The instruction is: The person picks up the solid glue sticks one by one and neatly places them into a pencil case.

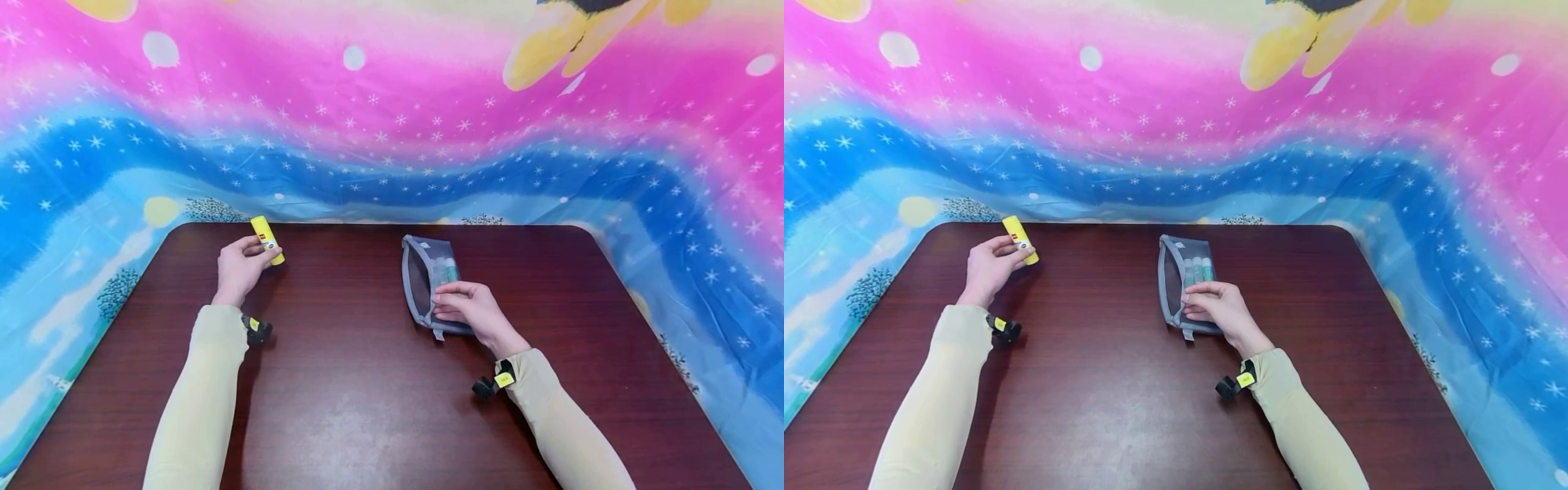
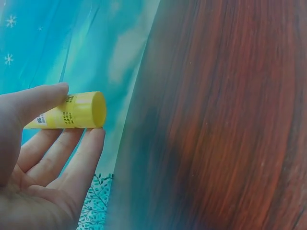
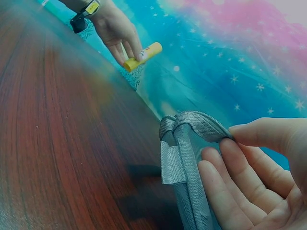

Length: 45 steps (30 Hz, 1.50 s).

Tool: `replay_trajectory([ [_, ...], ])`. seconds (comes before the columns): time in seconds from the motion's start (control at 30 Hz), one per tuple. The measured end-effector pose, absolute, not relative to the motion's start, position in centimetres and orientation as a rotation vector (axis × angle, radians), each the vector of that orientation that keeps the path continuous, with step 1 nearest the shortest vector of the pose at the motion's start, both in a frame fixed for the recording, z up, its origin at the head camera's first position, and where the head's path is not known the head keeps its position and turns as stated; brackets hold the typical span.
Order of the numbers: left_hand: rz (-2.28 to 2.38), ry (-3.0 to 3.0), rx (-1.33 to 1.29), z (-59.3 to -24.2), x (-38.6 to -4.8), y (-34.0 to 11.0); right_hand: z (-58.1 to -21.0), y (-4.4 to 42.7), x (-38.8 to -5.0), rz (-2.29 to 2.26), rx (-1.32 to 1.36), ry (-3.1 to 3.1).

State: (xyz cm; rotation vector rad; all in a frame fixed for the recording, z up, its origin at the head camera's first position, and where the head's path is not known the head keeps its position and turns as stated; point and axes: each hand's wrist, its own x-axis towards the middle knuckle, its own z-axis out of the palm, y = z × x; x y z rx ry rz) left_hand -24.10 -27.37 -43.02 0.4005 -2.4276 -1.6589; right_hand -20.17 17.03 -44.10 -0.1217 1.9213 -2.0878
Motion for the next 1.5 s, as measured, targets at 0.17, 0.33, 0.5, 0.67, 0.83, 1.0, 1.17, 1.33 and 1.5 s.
replay_trajectory([
  [0.17, -1.698, -2.405, 0.376, -42.9, -24.0, -26.9, -44.1, 17.1, -20.2, -2.080, -0.141, 1.928],
  [0.33, -1.724, -2.407, 0.361, -42.8, -23.7, -26.5, -44.1, 17.0, -20.1, -2.074, -0.136, 1.926],
  [0.5, -1.730, -2.412, 0.354, -42.8, -23.5, -26.2, -44.1, 16.9, -20.2, -2.079, -0.124, 1.920],
  [0.67, -1.724, -2.421, 0.322, -43.0, -23.6, -26.0, -44.1, 16.9, -20.2, -2.084, -0.125, 1.917],
  [0.83, -1.703, -2.441, 0.303, -43.0, -23.5, -25.6, -44.1, 17.0, -20.1, -2.089, -0.140, 1.913],
  [1.0, -1.710, -2.445, 0.279, -42.8, -23.4, -25.0, -44.2, 16.9, -20.1, -2.089, -0.122, 1.913],
  [1.17, -1.704, -2.461, 0.268, -42.8, -23.4, -24.4, -44.3, 16.9, -20.1, -2.080, -0.101, 1.914],
  [1.33, -1.703, -2.479, 0.240, -43.1, -23.5, -23.6, -44.3, 16.9, -20.1, -2.081, -0.112, 1.917],
  [1.5, -1.705, -2.495, 0.204, -43.1, -23.5, -22.7, -44.2, 16.9, -20.2, -2.084, -0.115, 1.913],
])
